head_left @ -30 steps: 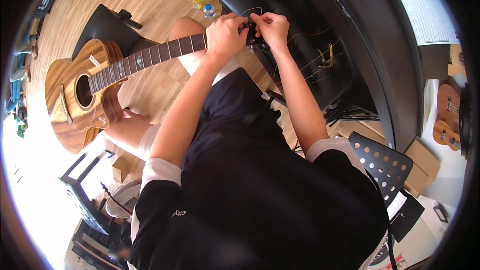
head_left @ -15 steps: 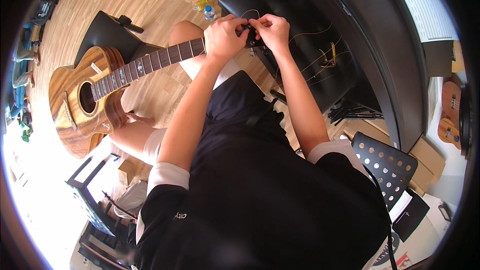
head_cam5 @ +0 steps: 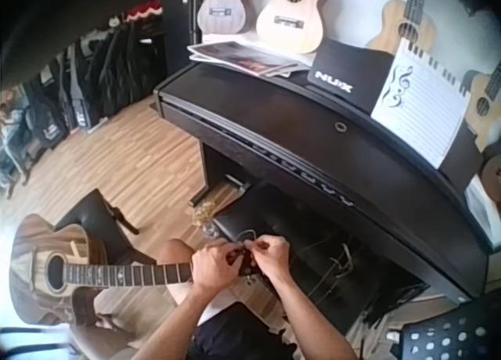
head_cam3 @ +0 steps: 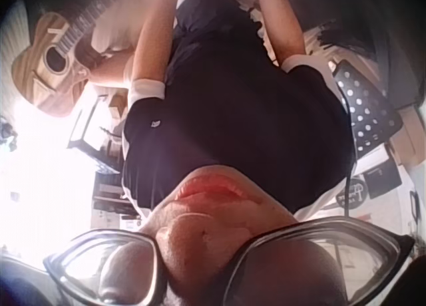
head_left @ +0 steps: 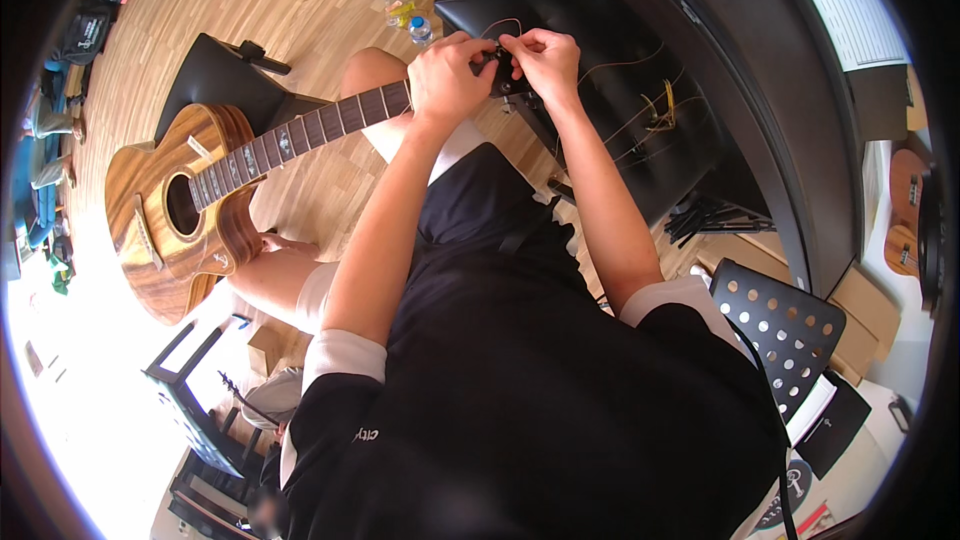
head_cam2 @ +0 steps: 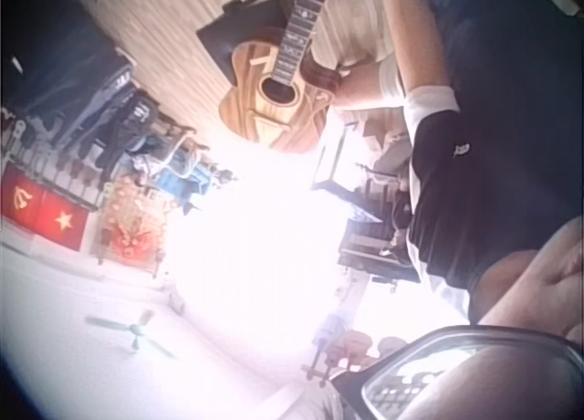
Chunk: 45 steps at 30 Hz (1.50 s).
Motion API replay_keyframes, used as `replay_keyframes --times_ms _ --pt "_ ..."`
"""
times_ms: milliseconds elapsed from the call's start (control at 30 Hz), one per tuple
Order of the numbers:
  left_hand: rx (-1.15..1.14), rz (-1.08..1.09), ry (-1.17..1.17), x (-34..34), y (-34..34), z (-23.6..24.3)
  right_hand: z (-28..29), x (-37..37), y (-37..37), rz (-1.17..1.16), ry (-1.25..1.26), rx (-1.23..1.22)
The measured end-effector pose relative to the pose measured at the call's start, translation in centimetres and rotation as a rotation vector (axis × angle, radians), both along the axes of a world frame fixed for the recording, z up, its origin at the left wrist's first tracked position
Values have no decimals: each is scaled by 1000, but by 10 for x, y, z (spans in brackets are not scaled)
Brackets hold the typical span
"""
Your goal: The person sits on the floor and strings an acoustic guitar. They thread a new string through the bridge, pull it taut, and wind it onto the tuning peg at the headstock. The person repeats this process for multiple strings, occasionally plucking them to check tension.
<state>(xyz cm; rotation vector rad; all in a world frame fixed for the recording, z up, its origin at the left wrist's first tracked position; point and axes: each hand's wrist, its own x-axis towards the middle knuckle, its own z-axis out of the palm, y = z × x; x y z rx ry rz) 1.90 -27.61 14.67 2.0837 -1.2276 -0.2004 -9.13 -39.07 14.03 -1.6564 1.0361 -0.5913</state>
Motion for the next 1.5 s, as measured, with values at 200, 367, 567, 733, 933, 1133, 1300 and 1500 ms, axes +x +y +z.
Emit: replay_keyframes --times_ms 200,367,567,733,933,1133,1300,1500 --pt "-9 -4 8 0 0 2 -2 1 0 -12 -1 7" --pt "-2 -3 8 0 0 3 -3 -2 0 22 -15 -11" --pt "-5 -13 -22 0 -1 3 2 -4 0 97 33 -24" --pt "-25 -22 -36 0 -1 0 -1 -6 -4 154 -36 -68" --pt "-27 -20 -16 -1 -1 2 -3 -9 -6 203 -49 -27" --pt "-47 -22 -40 -1 0 0 4 -10 -3 222 -5 -33" --pt "-68 -19 -41 -2 0 -1 0 -11 -3 248 -20 -66" --pt "-94 -4 -43 0 1 -2 4 -8 1 235 11 -90"
